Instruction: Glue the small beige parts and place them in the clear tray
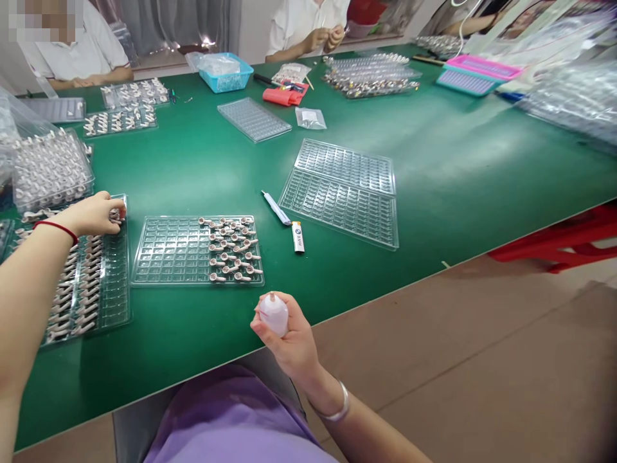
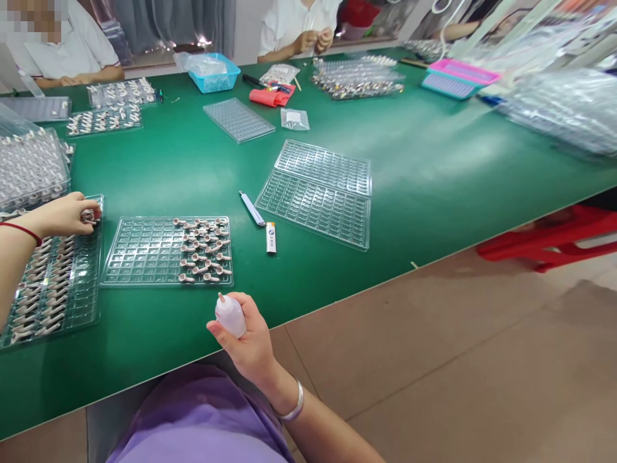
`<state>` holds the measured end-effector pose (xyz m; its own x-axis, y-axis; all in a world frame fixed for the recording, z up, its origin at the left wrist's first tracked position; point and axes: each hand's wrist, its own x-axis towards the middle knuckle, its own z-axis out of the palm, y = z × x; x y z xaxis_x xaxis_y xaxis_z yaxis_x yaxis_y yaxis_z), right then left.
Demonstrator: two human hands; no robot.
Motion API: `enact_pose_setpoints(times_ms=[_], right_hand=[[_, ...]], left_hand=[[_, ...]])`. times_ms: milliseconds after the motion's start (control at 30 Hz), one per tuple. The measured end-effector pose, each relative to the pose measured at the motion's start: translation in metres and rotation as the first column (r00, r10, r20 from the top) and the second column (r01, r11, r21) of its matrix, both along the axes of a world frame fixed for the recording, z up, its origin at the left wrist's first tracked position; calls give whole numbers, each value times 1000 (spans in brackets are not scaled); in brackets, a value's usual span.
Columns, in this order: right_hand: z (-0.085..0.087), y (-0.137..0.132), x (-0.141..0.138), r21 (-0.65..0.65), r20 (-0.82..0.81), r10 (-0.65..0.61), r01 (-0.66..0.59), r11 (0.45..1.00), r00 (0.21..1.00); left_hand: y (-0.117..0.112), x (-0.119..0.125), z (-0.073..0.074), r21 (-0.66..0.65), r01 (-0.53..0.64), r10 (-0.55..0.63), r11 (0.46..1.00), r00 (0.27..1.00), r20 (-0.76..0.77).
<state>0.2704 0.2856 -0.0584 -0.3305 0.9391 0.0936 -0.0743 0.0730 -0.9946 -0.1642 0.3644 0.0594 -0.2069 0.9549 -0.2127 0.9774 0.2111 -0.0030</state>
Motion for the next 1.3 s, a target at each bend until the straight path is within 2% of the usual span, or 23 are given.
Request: enact_pose_setpoints(times_ms=[100, 333, 667, 800, 867, 933, 1033, 1100, 1200, 1300], right_hand=[[2, 0, -1, -1, 1, 4, -4, 1000, 1000], [4, 0, -1, 2, 22, -10, 10, 1000, 1000], [4, 1, -1, -14, 17, -3, 3, 1000, 1000], [6, 1, -1, 10, 51, -12, 12, 1000, 999], [6, 1, -1, 20, 63, -16, 14, 1000, 998], [6, 1, 0, 31, 66, -26, 24, 999, 997], [5, 0, 1, 43, 70, -48, 45, 998, 996], [5, 0, 1, 45, 76, -54, 50, 998, 996], [7, -1, 0, 43, 92, -47, 44, 998, 995], [9, -2, -1, 39, 105, -43, 39, 998, 994]], left_hand=[[-1, 1, 1, -28, 44, -44, 999, 999, -13], [-2, 5, 4, 1, 70, -70, 998, 997, -16], [-10, 1, 10, 138, 60, -68, 989, 996, 56], [-17, 16, 19, 245, 24, -54, 969, 992, 116], [-31, 36, 21, 295, 10, -65, 955, 982, 177], [-55, 65, 18, 331, 17, -107, 943, 960, 258], [-102, 115, 3, 348, 56, -180, 936, 925, 334], [-134, 141, -11, 282, 103, -215, 954, 889, 403], [-172, 158, -27, 211, 85, -172, 974, 883, 436], [-191, 157, -33, 208, 39, -125, 977, 900, 418]])
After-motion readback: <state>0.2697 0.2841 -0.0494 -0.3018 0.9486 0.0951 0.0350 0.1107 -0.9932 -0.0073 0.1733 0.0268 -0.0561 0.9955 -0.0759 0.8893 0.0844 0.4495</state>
